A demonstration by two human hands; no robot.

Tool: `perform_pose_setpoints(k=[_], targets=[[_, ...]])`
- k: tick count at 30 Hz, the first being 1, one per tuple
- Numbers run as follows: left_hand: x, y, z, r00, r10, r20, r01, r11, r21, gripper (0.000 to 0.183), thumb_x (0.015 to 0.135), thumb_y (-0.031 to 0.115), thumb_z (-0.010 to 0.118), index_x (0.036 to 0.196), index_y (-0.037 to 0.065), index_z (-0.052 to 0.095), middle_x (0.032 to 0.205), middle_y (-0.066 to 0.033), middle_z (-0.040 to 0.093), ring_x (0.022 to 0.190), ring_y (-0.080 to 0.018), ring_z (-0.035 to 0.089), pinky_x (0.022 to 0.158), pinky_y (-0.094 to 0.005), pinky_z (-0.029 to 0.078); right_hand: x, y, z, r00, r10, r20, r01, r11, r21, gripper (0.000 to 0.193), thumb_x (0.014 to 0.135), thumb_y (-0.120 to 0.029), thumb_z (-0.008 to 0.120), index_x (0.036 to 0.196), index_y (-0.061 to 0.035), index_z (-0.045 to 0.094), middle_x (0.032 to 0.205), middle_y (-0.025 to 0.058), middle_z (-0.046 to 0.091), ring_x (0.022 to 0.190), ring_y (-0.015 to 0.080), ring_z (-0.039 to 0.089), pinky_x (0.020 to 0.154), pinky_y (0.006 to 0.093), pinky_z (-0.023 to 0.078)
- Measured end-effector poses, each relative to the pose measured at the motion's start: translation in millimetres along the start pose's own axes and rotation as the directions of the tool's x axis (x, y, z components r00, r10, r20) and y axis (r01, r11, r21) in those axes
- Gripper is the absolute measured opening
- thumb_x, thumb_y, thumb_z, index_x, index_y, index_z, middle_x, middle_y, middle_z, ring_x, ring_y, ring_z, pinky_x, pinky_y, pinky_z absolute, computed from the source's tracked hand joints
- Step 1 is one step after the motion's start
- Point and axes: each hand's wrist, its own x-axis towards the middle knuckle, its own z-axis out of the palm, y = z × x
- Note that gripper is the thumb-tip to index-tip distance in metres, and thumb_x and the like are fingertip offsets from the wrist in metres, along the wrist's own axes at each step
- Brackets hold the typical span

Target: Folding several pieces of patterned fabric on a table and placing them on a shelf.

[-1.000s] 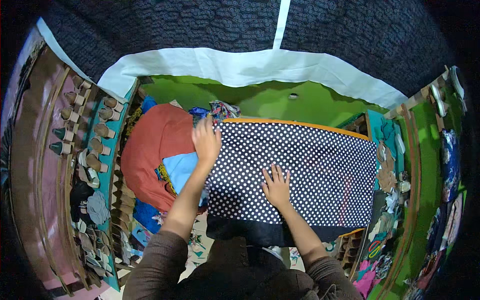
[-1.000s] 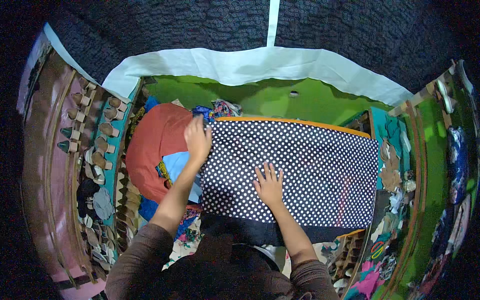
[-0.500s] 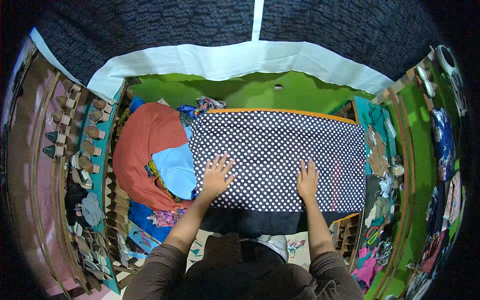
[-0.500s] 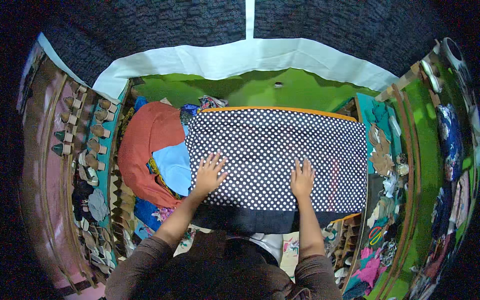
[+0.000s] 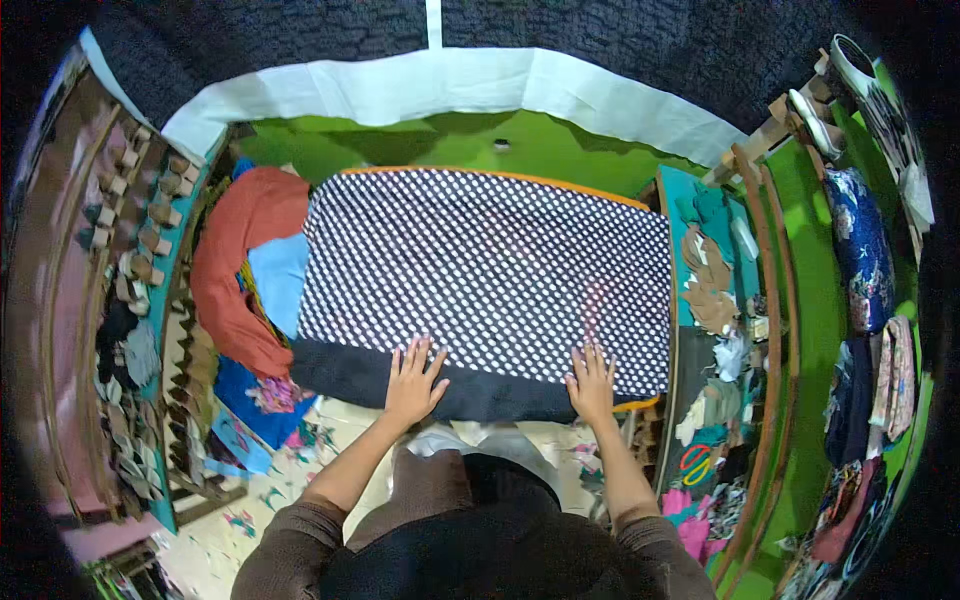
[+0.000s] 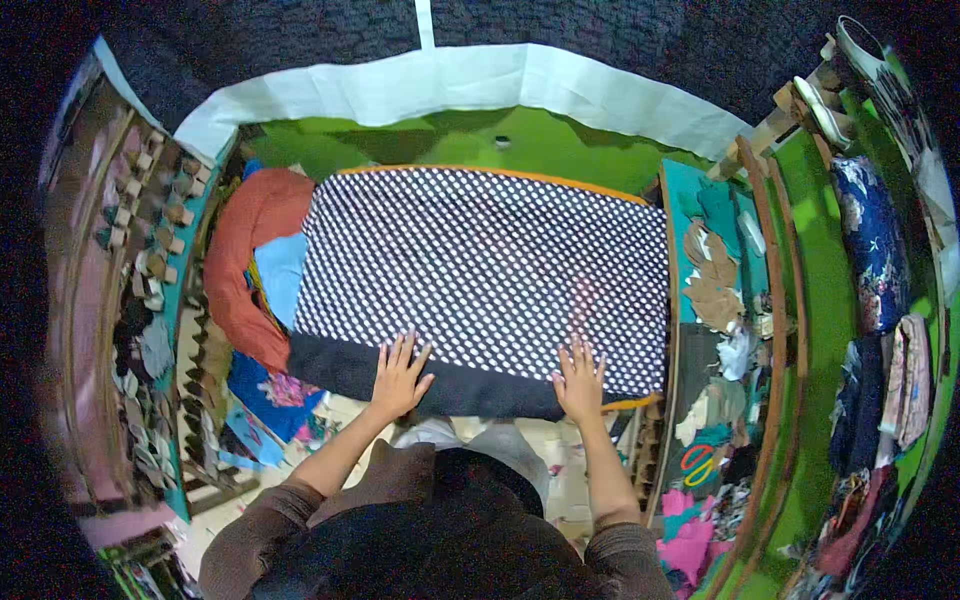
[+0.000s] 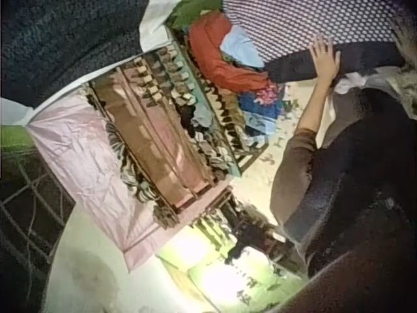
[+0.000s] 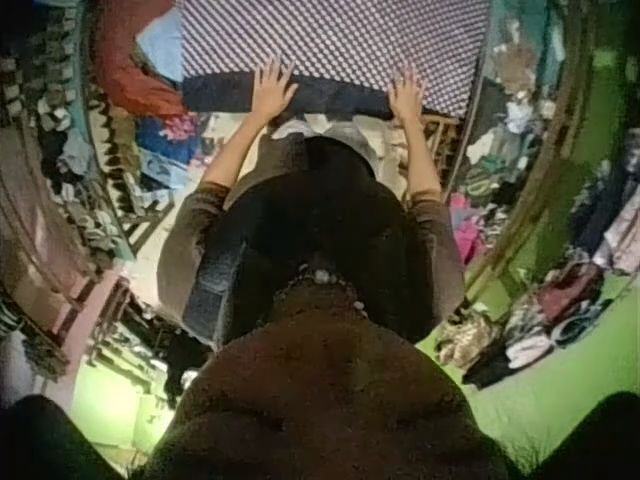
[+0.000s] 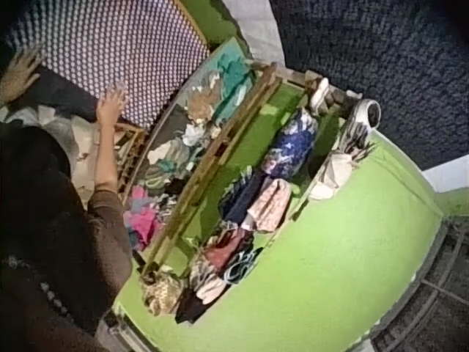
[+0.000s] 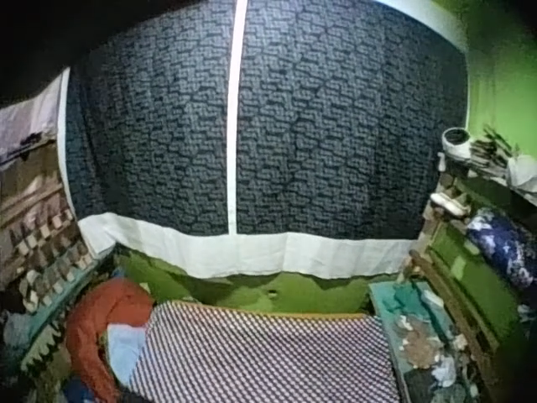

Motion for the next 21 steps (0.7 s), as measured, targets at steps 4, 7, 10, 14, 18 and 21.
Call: perform_pose_setpoints(k=[4, 7, 10, 14, 18, 21], targets=[[0, 42, 15, 0.997, 0.069, -0.038, -0.067, 0.996, 0.051, 0.053, 0.087, 0.042, 0.05, 0.134, 0.018, 0.043, 0.142, -0.009, 0.035, 0.132, -0.0267, 0.03, 0.107, -0.051, 0.021, -25, 24, -10, 0.988, -0.155, -0.018, 0.155, 0.988, -0.012, 0.06, 0.085, -0.043, 0.051, 0.137, -0.0175, 0.038, 0.145, 0.0149, 0.027, 0.133, 0.0347, 0.024, 0.106, 0.059, 0.013], [-10, 62, 23, 0.998, 0.068, -0.002, -0.067, 0.99, 0.121, 0.059, 0.085, 0.05, 0.05, 0.135, 0.019, 0.042, 0.143, -0.0086, 0.033, 0.132, -0.0267, 0.029, 0.107, -0.0508, 0.021, -37, 35, -13, 0.988, -0.131, 0.078, 0.129, 0.991, 0.039, 0.061, 0.087, -0.045, 0.049, 0.139, -0.0154, 0.035, 0.147, 0.0165, 0.022, 0.135, 0.0371, 0.02, 0.105, 0.06, 0.012], [-16, 76, 20, 0.988, 0.137, 0.069, -0.143, 0.986, 0.081, 0.073, 0.078, 0.059, 0.052, 0.138, 0.021, 0.037, 0.146, -0.0072, 0.029, 0.133, -0.0259, 0.028, 0.107, -0.0496, 0.02, -44, 50, -15, 0.977, -0.214, 0.025, 0.213, 0.976, 0.039, 0.065, 0.083, -0.053, 0.052, 0.139, -0.0231, 0.035, 0.147, 0.0142, 0.022, 0.135, 0.0349, 0.02, 0.107, 0.0585, 0.013], [-23, 82, 29, 0.971, 0.211, 0.115, -0.224, 0.967, 0.124, 0.068, 0.081, 0.053, 0.053, 0.139, 0.024, 0.033, 0.146, -0.0044, 0.028, 0.134, -0.0237, 0.026, 0.108, -0.0472, 0.021, -52, 47, -28, 0.935, -0.324, 0.145, 0.321, 0.946, 0.045, 0.072, 0.076, -0.052, 0.062, 0.138, -0.0264, 0.036, 0.147, 0.0151, 0.021, 0.134, 0.0371, 0.021, 0.106, 0.0592, 0.016], [-16, 90, 29, 0.972, 0.205, 0.115, -0.221, 0.962, 0.159, 0.054, 0.089, 0.039, 0.046, 0.138, 0.019, 0.035, 0.145, -0.0056, 0.032, 0.132, -0.0244, 0.031, 0.108, -0.0468, 0.021, -56, 37, -15, 0.91, -0.412, 0.053, 0.413, 0.911, 0.001, 0.073, 0.072, -0.047, 0.068, 0.136, -0.0339, 0.037, 0.148, 0.0148, 0.02, 0.133, 0.0364, 0.023, 0.105, 0.0587, 0.019], [-14, 96, 27, 0.967, 0.241, 0.083, -0.248, 0.966, 0.077, 0.053, 0.09, 0.037, 0.047, 0.137, 0.018, 0.037, 0.144, -0.0052, 0.033, 0.132, -0.0231, 0.032, 0.108, -0.0447, 0.022, -51, 33, -13, 0.891, -0.454, -0.018, 0.454, 0.891, -0.022, 0.056, 0.077, -0.038, 0.065, 0.129, -0.0358, 0.046, 0.146, 0.0103, 0.025, 0.131, 0.0343, 0.028, 0.104, 0.0581, 0.021]])
